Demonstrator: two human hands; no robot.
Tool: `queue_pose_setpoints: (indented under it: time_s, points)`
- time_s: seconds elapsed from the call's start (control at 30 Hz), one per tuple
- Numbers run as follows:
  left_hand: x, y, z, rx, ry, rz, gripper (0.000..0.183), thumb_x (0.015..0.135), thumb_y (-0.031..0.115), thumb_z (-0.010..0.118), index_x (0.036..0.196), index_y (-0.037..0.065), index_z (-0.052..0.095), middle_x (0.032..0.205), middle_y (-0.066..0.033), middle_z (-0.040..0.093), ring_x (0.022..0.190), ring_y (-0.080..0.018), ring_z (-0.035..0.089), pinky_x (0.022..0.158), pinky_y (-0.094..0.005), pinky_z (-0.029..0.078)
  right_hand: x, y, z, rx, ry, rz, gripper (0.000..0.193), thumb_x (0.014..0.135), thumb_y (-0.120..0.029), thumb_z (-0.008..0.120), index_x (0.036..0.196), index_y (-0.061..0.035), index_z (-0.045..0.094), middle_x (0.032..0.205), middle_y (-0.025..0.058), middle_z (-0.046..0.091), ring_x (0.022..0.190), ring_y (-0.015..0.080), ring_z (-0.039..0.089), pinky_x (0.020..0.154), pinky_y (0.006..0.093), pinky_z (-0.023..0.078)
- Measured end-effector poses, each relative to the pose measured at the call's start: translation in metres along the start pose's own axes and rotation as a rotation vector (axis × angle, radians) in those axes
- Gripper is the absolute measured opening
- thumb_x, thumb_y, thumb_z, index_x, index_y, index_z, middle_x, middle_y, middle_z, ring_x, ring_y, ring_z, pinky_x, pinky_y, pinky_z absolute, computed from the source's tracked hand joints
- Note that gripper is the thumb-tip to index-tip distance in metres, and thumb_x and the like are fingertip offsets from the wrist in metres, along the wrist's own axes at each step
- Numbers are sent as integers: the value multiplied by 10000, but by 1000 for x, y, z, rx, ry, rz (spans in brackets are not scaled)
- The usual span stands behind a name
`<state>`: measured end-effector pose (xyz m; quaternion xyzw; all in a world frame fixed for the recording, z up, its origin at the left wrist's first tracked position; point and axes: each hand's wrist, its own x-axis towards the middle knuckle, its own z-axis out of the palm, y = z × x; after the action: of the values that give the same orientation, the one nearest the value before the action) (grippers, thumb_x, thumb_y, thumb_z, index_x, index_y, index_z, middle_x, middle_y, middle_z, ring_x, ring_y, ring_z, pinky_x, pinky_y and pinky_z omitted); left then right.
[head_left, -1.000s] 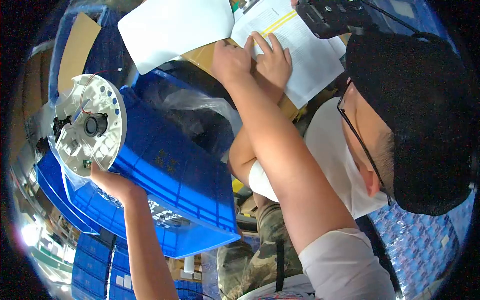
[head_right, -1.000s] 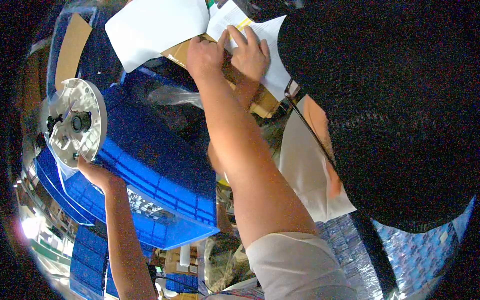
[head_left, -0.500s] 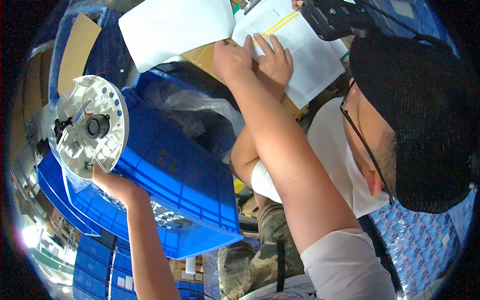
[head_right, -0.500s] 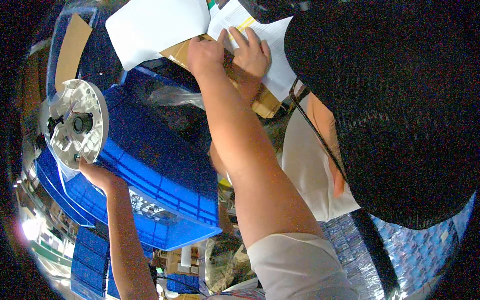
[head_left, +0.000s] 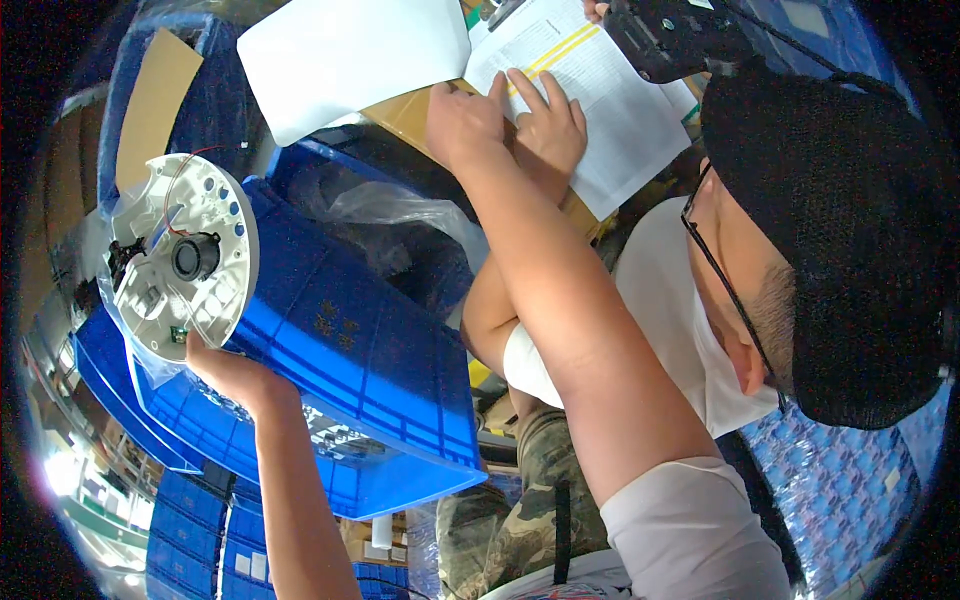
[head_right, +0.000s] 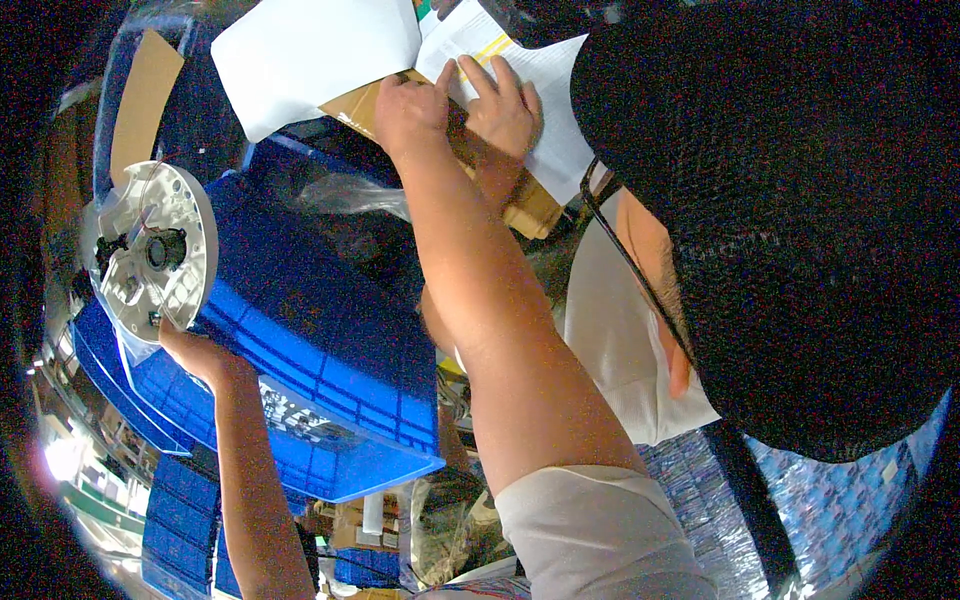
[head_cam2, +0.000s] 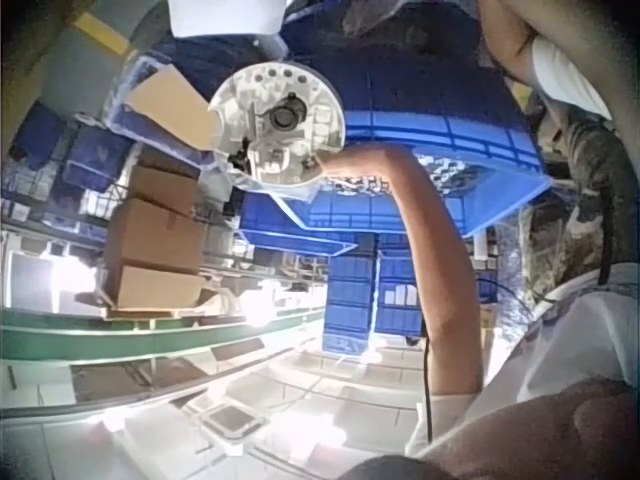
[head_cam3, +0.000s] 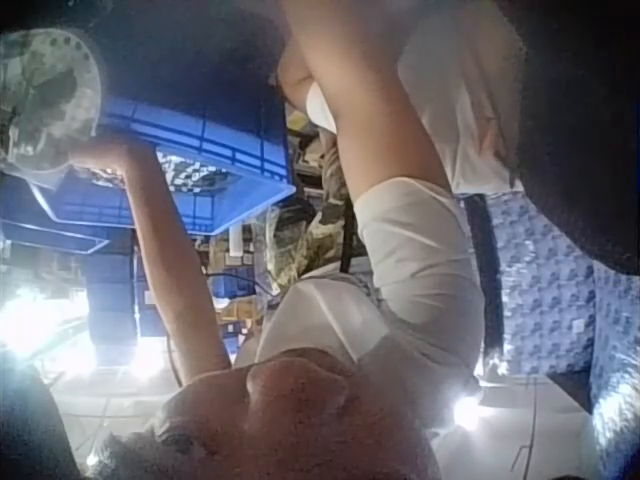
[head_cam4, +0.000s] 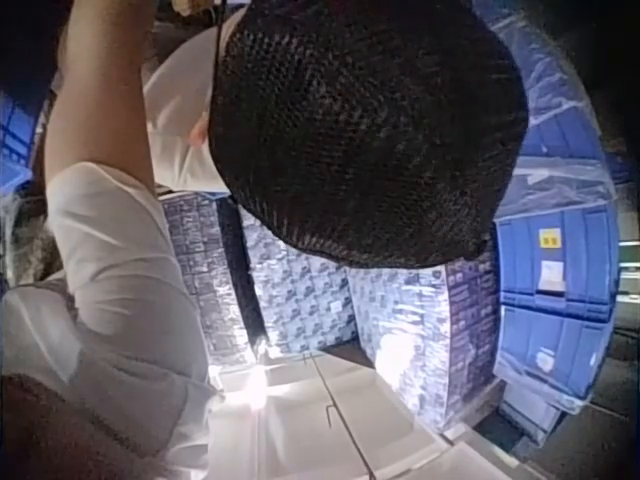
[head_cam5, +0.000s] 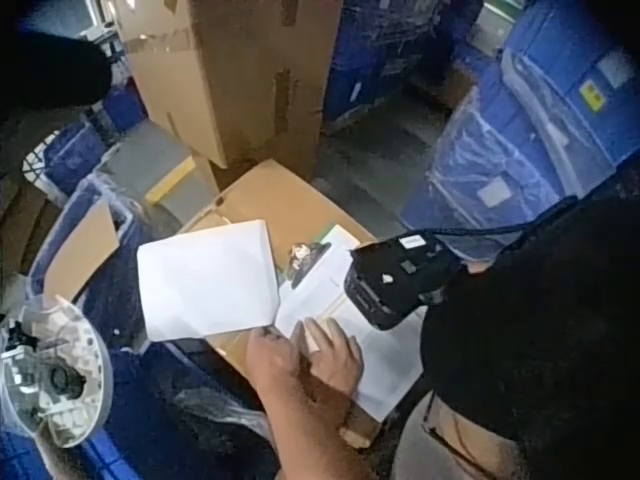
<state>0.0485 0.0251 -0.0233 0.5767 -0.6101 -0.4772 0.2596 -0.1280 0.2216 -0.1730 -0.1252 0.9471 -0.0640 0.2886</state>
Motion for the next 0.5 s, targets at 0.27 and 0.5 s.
queue_pose_setpoints:
  time_s: [0.27,0.5]
  points:
    - [4,-4,-5,-34,-22,4,413,917,277,420,1197,-19,487,1158,-98,523,1052,-189,470,964,-314,323,5,3,9,9,62,-25,343,834,-120,431,1126,26,537,985,162,670,910,295,656,1059,633,11]
    - [-5,4,5,68,29,76,379,915,236,362,1145,-3,546,1064,-85,573,959,-184,526,875,-317,384,0,3,2,31,35,-26,323,813,-107,441,1107,2,516,1003,198,649,981,306,621,1060,610,112]
